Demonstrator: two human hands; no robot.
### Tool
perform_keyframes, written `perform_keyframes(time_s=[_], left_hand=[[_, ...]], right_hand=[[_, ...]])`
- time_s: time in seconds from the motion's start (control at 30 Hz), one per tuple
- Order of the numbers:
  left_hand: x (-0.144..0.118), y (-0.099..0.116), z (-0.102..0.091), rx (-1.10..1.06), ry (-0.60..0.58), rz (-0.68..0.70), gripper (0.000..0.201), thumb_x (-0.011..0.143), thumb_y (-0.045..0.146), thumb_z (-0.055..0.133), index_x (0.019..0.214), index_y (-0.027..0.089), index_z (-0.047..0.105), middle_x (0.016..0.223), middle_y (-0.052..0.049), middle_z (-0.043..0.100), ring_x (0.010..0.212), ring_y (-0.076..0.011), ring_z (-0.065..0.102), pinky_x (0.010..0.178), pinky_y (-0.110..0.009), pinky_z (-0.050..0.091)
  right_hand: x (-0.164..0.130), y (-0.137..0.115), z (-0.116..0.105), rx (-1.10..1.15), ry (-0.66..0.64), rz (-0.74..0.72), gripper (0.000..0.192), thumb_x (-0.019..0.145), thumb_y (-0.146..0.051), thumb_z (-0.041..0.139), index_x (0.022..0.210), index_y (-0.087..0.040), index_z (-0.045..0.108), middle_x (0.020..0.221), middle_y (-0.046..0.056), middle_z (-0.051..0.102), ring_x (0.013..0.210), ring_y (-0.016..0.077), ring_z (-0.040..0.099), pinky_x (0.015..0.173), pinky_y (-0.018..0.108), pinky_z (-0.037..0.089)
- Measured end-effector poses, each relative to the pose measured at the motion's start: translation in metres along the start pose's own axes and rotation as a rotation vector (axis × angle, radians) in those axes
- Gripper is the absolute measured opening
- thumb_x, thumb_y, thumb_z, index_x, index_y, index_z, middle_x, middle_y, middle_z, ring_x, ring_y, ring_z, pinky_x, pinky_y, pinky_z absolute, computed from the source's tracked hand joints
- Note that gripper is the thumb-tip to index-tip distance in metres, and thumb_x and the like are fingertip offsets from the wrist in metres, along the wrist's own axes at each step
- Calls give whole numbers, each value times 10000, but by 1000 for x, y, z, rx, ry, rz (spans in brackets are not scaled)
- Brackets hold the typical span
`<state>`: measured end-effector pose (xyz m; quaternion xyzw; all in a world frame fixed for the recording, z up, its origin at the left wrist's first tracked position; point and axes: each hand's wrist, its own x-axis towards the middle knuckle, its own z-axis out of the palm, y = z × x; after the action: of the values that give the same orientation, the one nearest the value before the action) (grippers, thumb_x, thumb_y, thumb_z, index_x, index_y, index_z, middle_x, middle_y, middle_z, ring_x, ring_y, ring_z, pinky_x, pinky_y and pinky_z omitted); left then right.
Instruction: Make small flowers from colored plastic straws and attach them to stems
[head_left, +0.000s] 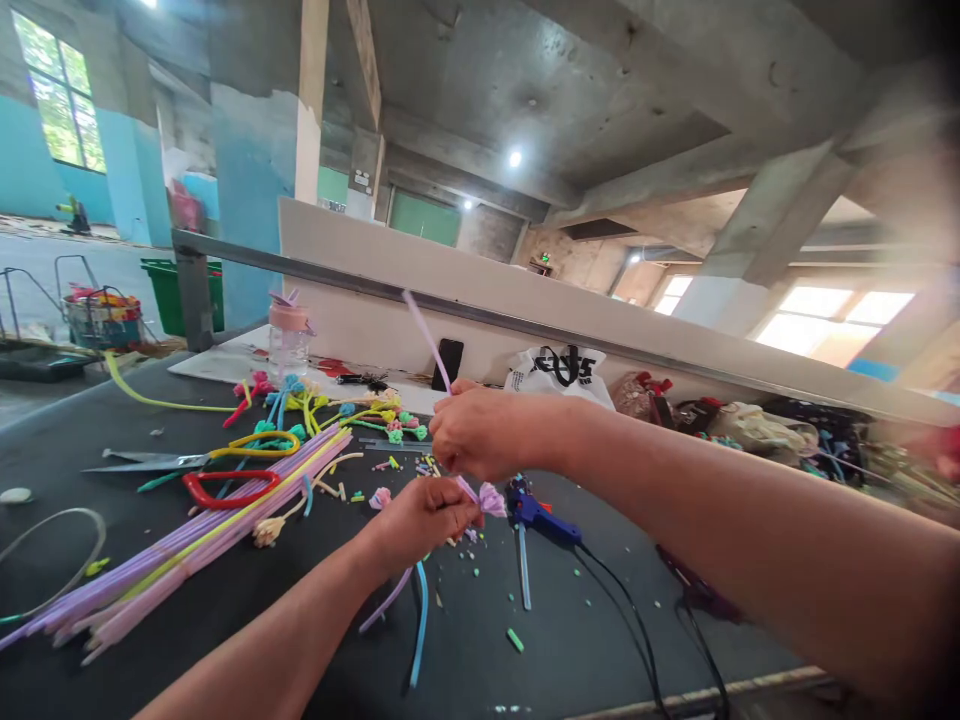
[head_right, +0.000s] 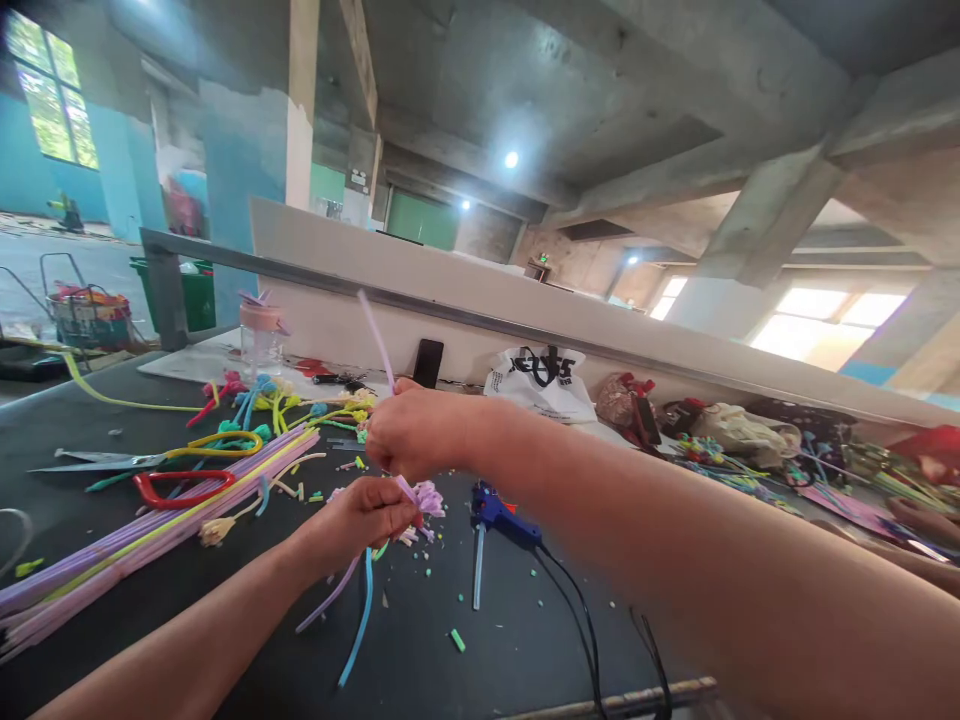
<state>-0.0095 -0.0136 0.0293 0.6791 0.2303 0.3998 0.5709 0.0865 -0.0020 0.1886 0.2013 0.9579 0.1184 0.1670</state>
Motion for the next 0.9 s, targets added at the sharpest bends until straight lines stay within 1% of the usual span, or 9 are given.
perform_keyframes(time_s=[0.13, 0.23, 0.33, 0.47, 0.6, 0.67, 0.73, 0.8, 0.9], left_hand=[[-5, 2, 2, -259, 4, -35, 287, 737, 402, 594, 642, 131, 587, 503, 49, 425, 429, -34, 296, 418, -181, 196], [-5, 8, 1, -368, 71, -31, 283, 714, 406, 624, 646, 134, 587, 502, 51, 429, 416, -27, 317, 403, -172, 175], [-3, 11, 1, -462, 167, -22, 271, 692, 398, 643, 657, 139, 572, 490, 60, 419, 388, -19, 278, 383, -171, 138], [3, 9, 2, -409, 361, -20, 244, 712, 384, 597, 656, 156, 532, 470, 69, 391, 379, -33, 255, 376, -175, 169], [3, 5, 1, 208, 531, 196, 244, 769, 297, 514, 565, 164, 519, 514, 30, 460, 479, -77, 400, 483, -202, 314], [1, 5, 1, 504, 554, 331, 235, 790, 246, 487, 577, 168, 549, 580, -1, 538, 577, -108, 480, 578, -221, 361], [-1, 5, 0, 643, 557, 415, 220, 812, 218, 456, 630, 172, 570, 639, -23, 587, 634, -125, 524, 629, -230, 384], [-2, 6, 0, 685, 550, 461, 203, 825, 204, 443, 674, 173, 575, 669, -33, 606, 652, -131, 547, 641, -228, 401], [-3, 6, 2, 696, 549, 485, 191, 832, 206, 444, 692, 178, 570, 665, -34, 608, 645, -133, 558, 628, -223, 415]], right_hand=[[-1, 29, 26, 552, 28, 230, 72, 627, -163, 644, 673, -143, 695, 589, -12, 605, 580, 103, 502, 569, 226, 345], [-13, 38, 57, 992, 267, 416, 107, 574, -253, 664, 589, -150, 682, 481, -48, 556, 483, 88, 456, 499, 214, 319], [-25, 26, 88, 1204, 411, 503, 181, 580, -332, 647, 565, -152, 654, 455, -51, 519, 448, 80, 408, 474, 213, 299], [-30, -15, 117, 1366, 606, 638, 275, 639, -412, 596, 508, -172, 562, 401, -65, 424, 392, 70, 329, 424, 213, 253], [-22, -61, 124, 1381, 759, 775, 305, 711, -341, 530, 462, -192, 434, 398, -67, 367, 398, 76, 317, 418, 215, 231], [-16, -76, 121, 1320, 848, 812, 315, 743, -319, 488, 464, -193, 412, 410, -58, 382, 424, 85, 342, 442, 216, 257], [-14, -83, 117, 1279, 882, 840, 331, 777, -319, 440, 473, -191, 403, 435, -44, 413, 459, 95, 373, 469, 217, 281], [-18, -84, 113, 1200, 792, 850, 300, 779, -307, 440, 504, -189, 428, 468, -38, 444, 480, 100, 388, 471, 217, 276], [-31, -79, 107, 890, 591, 867, 179, 737, -281, 526, 584, -188, 520, 523, -33, 508, 494, 104, 410, 464, 219, 238]])
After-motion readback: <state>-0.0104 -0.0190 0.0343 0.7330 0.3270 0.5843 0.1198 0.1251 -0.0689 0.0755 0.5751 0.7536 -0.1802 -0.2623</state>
